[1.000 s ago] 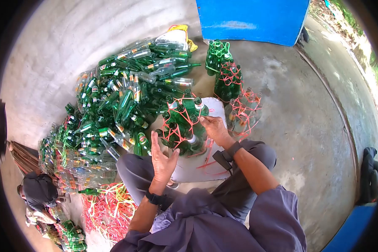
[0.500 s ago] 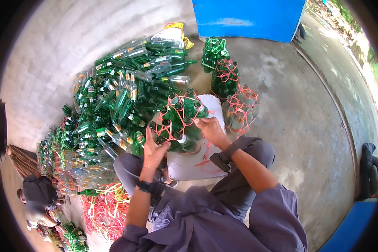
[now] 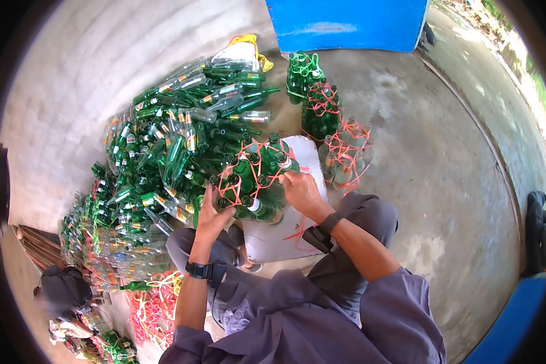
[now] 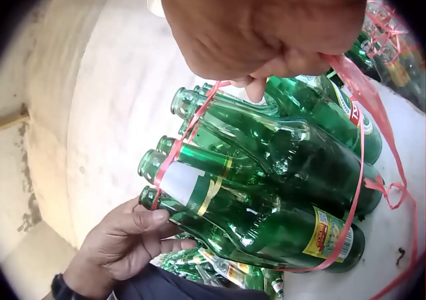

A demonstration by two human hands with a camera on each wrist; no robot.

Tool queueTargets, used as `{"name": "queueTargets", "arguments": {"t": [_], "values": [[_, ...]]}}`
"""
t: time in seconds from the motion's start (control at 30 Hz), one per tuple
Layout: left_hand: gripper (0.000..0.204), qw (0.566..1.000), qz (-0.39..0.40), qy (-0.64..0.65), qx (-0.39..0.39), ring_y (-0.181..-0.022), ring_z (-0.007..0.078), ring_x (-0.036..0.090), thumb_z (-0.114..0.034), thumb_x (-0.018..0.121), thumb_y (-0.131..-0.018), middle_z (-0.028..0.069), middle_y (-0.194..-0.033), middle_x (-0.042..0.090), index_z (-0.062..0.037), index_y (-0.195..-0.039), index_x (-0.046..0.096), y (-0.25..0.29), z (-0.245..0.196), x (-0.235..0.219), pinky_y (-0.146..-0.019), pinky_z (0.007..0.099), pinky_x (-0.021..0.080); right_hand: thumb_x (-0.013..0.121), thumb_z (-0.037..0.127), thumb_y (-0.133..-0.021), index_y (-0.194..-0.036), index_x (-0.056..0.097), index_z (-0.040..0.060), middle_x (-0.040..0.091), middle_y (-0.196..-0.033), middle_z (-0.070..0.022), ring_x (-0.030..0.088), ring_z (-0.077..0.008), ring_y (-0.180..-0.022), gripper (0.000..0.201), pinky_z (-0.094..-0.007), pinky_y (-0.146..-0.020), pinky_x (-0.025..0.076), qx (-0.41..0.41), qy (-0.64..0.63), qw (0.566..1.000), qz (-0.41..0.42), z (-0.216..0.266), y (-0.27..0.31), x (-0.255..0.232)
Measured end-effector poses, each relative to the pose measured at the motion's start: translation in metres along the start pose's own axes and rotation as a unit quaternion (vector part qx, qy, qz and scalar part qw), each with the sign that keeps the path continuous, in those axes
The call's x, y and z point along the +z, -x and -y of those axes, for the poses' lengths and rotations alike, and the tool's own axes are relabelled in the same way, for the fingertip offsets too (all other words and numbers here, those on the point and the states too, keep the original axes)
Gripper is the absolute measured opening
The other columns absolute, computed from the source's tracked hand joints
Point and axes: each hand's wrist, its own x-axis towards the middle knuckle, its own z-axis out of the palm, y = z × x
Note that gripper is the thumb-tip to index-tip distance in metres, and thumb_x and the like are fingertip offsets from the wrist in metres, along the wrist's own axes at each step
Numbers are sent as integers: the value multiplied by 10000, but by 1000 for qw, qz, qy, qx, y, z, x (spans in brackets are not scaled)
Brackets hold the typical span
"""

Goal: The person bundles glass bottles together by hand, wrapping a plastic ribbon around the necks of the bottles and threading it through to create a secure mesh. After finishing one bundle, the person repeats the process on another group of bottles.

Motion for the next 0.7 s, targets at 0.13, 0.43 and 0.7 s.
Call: {"name": "queueTargets", "arguments": {"t": [0.13,0.43,0.7], "values": [[776,989,-79,-120,44,-1248,335,583,33,716,-771,193,-1418,558,-2,-1486,414,13,-11,-13,-1053,391,442,592,105,-940,-876,704,33,711,-799,-170,688,-361,-710,147,-427,-633,527,13,30,999,-16,-7,-3,5],[358,902,-34,-240,358,-972,319,652,18,699,-809,134,-1047,722,-24,-1163,665,-15,-100,27,-841,401,531,647,286,-917,-841,691,33,678,-771,-233,656,-460,-769,268,-528,-688,512,117,90,989,7,-2,-8,14],[640,882,170,-348,268,-1045,304,568,-278,696,-906,56,-1171,714,-1,-1428,451,-60,-94,64,-946,424,478,649,455,-886,-801,738,25,704,-802,-249,691,-452,-831,447,-518,-758,542,260,69,962,55,7,-16,12]]}}
